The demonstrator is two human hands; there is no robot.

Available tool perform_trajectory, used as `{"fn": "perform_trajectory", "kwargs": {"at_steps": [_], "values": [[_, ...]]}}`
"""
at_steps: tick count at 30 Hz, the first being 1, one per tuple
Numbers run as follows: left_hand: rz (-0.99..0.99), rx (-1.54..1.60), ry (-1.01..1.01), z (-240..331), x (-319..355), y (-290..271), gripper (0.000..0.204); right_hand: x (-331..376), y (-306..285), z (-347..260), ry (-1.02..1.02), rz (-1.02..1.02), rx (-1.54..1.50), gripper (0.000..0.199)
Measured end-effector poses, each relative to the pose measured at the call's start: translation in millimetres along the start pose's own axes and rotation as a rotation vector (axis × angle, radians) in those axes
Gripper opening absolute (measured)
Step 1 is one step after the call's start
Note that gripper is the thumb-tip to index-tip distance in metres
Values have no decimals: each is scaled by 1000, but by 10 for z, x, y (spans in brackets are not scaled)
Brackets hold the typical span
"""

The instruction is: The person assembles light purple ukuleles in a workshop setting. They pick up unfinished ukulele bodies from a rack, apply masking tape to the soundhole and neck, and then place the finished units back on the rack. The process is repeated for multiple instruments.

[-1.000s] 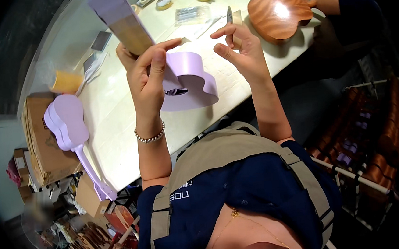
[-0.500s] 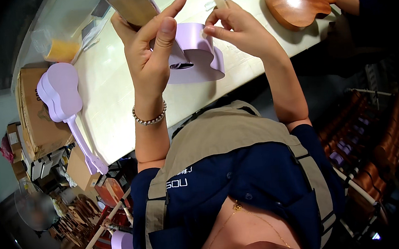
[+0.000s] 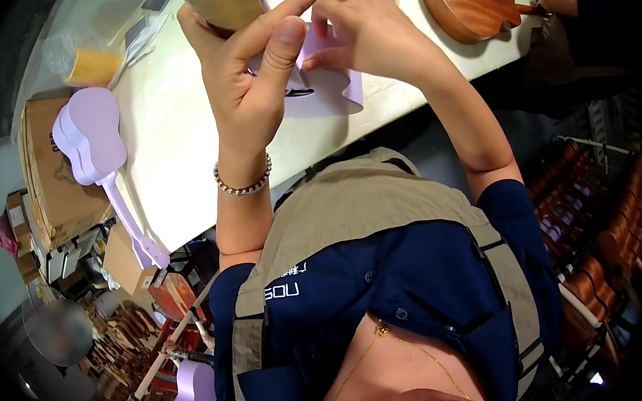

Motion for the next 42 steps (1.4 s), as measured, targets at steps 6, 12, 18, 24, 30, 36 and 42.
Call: {"fn": "perform_trajectory", "kwargs": {"at_steps": [6,12,18,24,30,36,42], "values": [[193,-77,217,-6,224,-347,67,-31,522,739,260,200,-188,35],[438,232,-56,-527,568,-1043,38,441,2112,1368,305,-101,124,57],[857,346,-137,-548,1112,-1600,33,774,1933,1160,353,174,405,51],[1108,474,-211,-657,1607,-1610,35,1003,2462,706,629,-96,-1669,64],[1117,523,-208,-632,1772,-1584,33,1022,2387,378,602,-200,-1942,62],[1232,271,-347,-495,2168,-1824,32,992,2185,147,648,-291,-1791,65],[1467,89,-327,-266,2610,-1978,46,839,2039,-96,504,-375,-1608,68]]}}
Point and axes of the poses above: each hand's wrist, its own x-axis away from the middle knuckle, its own y-axis out of the palm, z = x × y, the point moved 10 cm from there along -x, towards the middle knuckle, and after that the axes turned 15 degrees about x, right-handed, at the moved point
